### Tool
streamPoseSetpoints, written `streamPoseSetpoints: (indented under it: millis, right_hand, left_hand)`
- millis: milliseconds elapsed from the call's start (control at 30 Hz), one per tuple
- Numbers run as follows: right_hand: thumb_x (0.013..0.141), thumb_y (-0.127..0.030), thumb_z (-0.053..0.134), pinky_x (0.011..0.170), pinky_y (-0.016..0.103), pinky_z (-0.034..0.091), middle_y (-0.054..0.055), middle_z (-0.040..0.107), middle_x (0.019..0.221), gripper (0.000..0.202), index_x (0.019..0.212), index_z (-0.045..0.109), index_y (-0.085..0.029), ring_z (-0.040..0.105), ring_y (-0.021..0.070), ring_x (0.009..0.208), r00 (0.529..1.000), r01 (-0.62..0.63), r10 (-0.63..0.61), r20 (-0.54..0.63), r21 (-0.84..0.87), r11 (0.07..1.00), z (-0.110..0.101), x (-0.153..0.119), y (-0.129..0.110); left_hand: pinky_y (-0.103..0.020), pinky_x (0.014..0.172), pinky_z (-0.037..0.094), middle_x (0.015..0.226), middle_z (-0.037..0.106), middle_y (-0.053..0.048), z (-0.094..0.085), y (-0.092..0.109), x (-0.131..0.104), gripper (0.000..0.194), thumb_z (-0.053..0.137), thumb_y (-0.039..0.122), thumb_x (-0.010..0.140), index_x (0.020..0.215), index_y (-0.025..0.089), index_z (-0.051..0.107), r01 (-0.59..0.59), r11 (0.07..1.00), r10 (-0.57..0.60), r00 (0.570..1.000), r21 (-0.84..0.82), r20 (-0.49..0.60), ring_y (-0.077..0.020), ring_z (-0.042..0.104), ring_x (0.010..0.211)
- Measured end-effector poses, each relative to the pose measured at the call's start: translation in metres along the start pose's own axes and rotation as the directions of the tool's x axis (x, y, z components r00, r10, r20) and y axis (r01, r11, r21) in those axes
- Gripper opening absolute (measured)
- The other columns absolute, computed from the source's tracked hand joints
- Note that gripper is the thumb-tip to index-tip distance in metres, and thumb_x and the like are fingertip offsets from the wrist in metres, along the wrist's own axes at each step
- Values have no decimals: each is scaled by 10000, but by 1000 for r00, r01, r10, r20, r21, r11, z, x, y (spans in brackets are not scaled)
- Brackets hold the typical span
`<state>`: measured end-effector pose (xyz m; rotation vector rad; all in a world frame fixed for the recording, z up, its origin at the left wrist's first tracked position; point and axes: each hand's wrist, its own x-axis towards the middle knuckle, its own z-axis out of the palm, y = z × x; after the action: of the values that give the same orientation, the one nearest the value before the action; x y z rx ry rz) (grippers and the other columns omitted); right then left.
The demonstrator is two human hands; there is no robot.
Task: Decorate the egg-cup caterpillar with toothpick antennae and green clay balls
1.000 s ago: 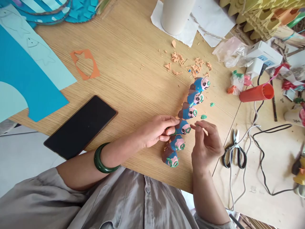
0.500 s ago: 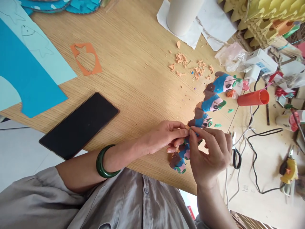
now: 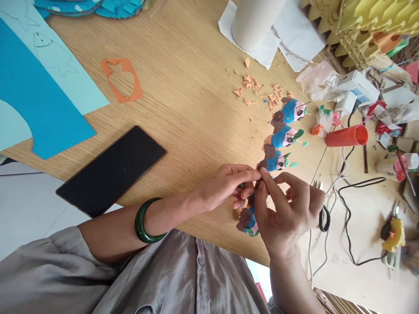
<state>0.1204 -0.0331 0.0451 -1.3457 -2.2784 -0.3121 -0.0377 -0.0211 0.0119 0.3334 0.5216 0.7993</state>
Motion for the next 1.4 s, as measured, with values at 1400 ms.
streamPoseSetpoints:
  millis: [1400]
  right_hand:
    - [628, -652, 792, 499, 321, 522, -16, 660, 605, 432, 687, 646, -249, 579, 164, 501, 518, -728, 272, 811, 585, -357, 42, -16, 36]
  left_hand:
    - [-172, 395, 246, 535, 483, 53, -3, 13, -1, 241, 678, 359, 852, 760, 141, 630, 76, 991, -82, 996, 114, 42, -34, 299, 433]
